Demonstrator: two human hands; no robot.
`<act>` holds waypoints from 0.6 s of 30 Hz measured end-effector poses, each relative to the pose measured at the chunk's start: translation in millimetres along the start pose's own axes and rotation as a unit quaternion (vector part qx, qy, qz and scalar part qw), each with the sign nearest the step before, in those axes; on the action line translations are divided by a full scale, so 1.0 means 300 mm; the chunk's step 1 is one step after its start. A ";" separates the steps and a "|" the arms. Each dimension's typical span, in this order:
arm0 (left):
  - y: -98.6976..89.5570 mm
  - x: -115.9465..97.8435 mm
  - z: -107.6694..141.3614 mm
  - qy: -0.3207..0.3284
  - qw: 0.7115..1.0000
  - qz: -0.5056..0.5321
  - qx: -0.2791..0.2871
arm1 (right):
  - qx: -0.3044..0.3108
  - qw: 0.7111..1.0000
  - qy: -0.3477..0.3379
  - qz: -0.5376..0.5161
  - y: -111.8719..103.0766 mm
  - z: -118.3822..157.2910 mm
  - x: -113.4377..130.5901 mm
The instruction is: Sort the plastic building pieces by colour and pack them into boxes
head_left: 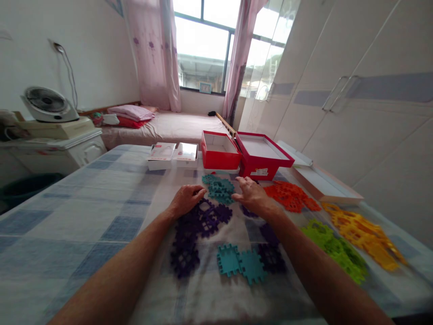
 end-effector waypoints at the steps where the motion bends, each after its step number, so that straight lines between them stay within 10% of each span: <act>1: 0.000 -0.003 0.001 0.002 1.000 -0.003 0.003 | 0.027 1.000 0.008 0.004 0.010 0.010 -0.006; 10: -0.003 -0.003 0.000 0.015 1.000 0.000 0.015 | -0.020 0.999 -0.014 -0.046 0.067 -0.053 0.013; 14: -0.002 0.001 -0.001 0.005 1.000 0.010 0.024 | -0.026 0.993 -0.063 -0.093 -0.011 0.080 0.026; 18: -0.002 -0.003 0.000 -0.001 1.000 0.009 0.024 | 0.116 0.966 -0.168 -0.156 -0.075 0.287 0.041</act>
Point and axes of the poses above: each hand's wrist, its own z-axis away from the middle knuckle, its own y-axis out of the palm, x = y × z, the point moved 1 cm from there along -z, towards the middle knuckle, and after that the axes turned 14 degrees about -y, right-handed, at the moved point
